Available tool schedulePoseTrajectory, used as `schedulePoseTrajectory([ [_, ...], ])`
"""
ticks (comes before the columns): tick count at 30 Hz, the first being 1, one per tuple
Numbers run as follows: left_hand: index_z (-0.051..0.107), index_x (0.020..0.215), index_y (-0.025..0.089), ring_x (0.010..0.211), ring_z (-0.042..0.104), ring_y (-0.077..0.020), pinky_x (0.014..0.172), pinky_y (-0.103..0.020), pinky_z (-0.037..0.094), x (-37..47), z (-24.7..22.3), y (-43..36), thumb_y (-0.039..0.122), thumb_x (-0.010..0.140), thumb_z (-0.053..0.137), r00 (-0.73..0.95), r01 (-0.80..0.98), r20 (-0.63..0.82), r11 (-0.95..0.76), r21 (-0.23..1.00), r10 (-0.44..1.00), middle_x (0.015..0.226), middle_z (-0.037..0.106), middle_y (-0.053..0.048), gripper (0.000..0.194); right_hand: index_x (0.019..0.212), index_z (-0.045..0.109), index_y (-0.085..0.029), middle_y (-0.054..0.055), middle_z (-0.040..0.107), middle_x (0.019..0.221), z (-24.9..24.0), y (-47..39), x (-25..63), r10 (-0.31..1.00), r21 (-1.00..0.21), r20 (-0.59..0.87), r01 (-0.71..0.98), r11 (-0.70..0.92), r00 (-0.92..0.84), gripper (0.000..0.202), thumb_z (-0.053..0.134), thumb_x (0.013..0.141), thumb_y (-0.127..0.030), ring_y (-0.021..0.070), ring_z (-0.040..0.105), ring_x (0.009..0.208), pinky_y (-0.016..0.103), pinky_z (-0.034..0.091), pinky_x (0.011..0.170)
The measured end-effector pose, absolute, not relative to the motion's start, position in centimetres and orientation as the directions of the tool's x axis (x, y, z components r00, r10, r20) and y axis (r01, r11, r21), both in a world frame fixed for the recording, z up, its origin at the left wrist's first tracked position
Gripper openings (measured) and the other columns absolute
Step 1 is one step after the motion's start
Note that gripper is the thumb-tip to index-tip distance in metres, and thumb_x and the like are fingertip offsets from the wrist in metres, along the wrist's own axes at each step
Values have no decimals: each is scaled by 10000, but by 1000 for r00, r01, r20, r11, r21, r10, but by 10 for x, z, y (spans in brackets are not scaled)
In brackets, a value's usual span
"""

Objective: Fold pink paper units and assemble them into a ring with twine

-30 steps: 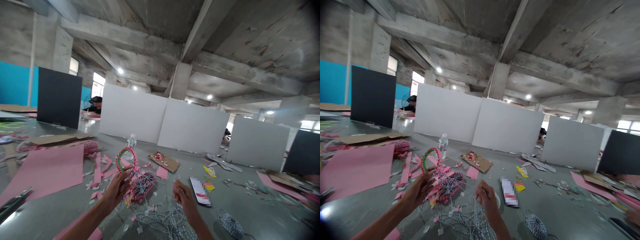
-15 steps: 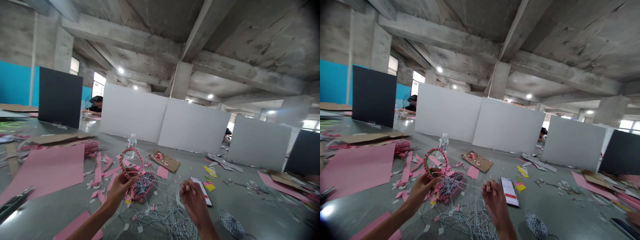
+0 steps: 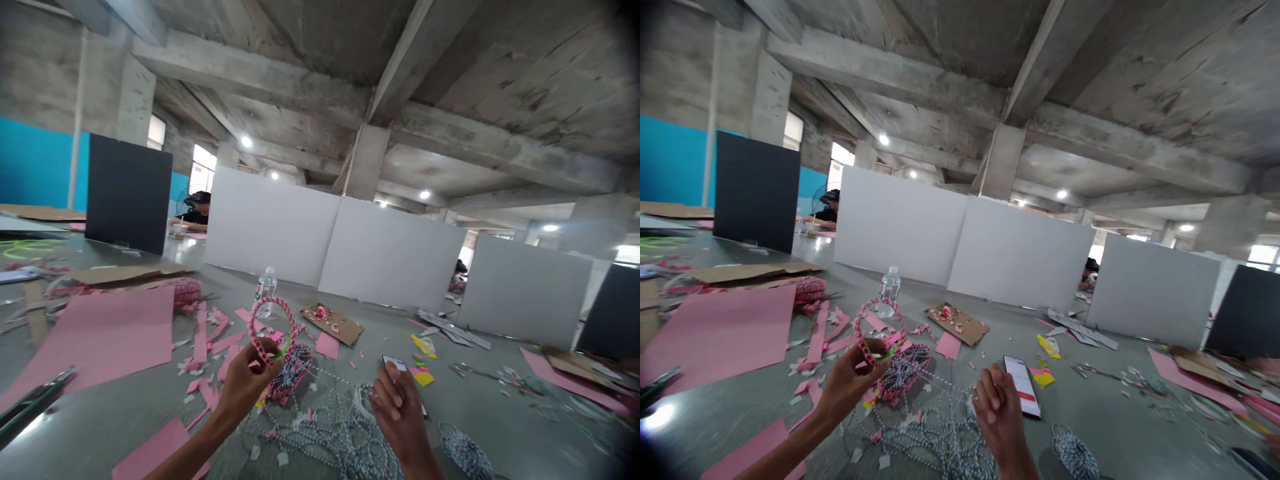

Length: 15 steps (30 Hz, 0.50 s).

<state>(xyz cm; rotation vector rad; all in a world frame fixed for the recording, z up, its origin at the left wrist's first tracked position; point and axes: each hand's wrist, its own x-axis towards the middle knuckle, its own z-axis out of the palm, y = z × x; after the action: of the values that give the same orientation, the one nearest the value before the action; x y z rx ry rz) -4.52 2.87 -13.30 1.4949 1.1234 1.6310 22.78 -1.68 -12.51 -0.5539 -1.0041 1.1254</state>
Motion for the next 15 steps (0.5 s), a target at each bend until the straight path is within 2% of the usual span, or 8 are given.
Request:
schedulePoseTrajectory([
  [2, 685, 809, 206, 650, 628, -175, 606, -263, 528, -44, -133, 27, 352, 652, 803, -121, 101, 473, -464, 880, 873, 818, 713, -25, 245, 570, 399, -224, -88, 410, 509, -129, -14, 220, 919, -880, 383, -266, 392, 89, 533, 735, 780, -579, 53, 221, 358, 198, 244, 365],
  [4, 687, 791, 215, 695, 653, -190, 668, -274, 543, -43, -134, 25, 322, 668, 792, -88, 71, 512, -507, 859, 855, 803, 713, -19, 193, 620, 497, -223, -56, 536, 579, -135, -12, 208, 913, -902, 395, -147, 406, 101, 434, 841, 698, -476, 76, 335, 402, 210, 276, 398],
  [6, 702, 806, 224, 771, 682, -214, 750, -292, 553, -41, -135, 23, 303, 688, 778, -41, 37, 528, -527, 849, 848, 813, 729, -22, 161, 773, 608, -252, -46, 620, 637, -143, -13, 194, 900, -905, 425, 42, 423, 97, 315, 877, 652, -361, 118, 442, 459, 236, 350, 458],
  [8, 720, 833, 229, 812, 692, -230, 774, -300, 554, -40, -135, 20, 290, 703, 770, 16, 40, 527, -527, 849, 850, 845, 747, -31, 153, 978, 663, -314, -39, 670, 673, -150, -17, 179, 898, -854, 441, 306, 420, -3, 288, 801, 728, -350, 177, 532, 523, 290, 424, 536],
  [10, 729, 850, 231, 839, 689, -237, 787, -300, 548, -39, -136, 17, 270, 701, 775, 43, 65, 527, -529, 846, 849, 871, 753, -37, 161, 978, 714, -346, -14, 692, 677, -155, -21, 168, 902, -768, 417, 485, 418, -117, 160, 686, 825, -381, 234, 597, 594, 351, 463, 614],
  [12, 727, 854, 231, 849, 683, -236, 796, -298, 542, -39, -137, 16, 245, 679, 791, 42, 65, 534, -536, 842, 844, 887, 752, -37, 187, 861, 758, -349, 10, 691, 654, -160, -24, 162, 904, -736, 397, 535, 415, -156, 123, 644, 853, -394, 267, 619, 625, 384, 468, 666],
  [15, 717, 853, 228, 823, 685, -229, 764, -291, 548, -39, -139, 18, 238, 661, 800, 17, 28, 532, -532, 846, 847, 866, 745, -34, 209, 924, 771, -368, 4, 634, 571, -168, -21, 160, 907, -743, 407, 537, 399, -110, 143, 720, 790, -371, 273, 601, 599, 377, 449, 682],
])
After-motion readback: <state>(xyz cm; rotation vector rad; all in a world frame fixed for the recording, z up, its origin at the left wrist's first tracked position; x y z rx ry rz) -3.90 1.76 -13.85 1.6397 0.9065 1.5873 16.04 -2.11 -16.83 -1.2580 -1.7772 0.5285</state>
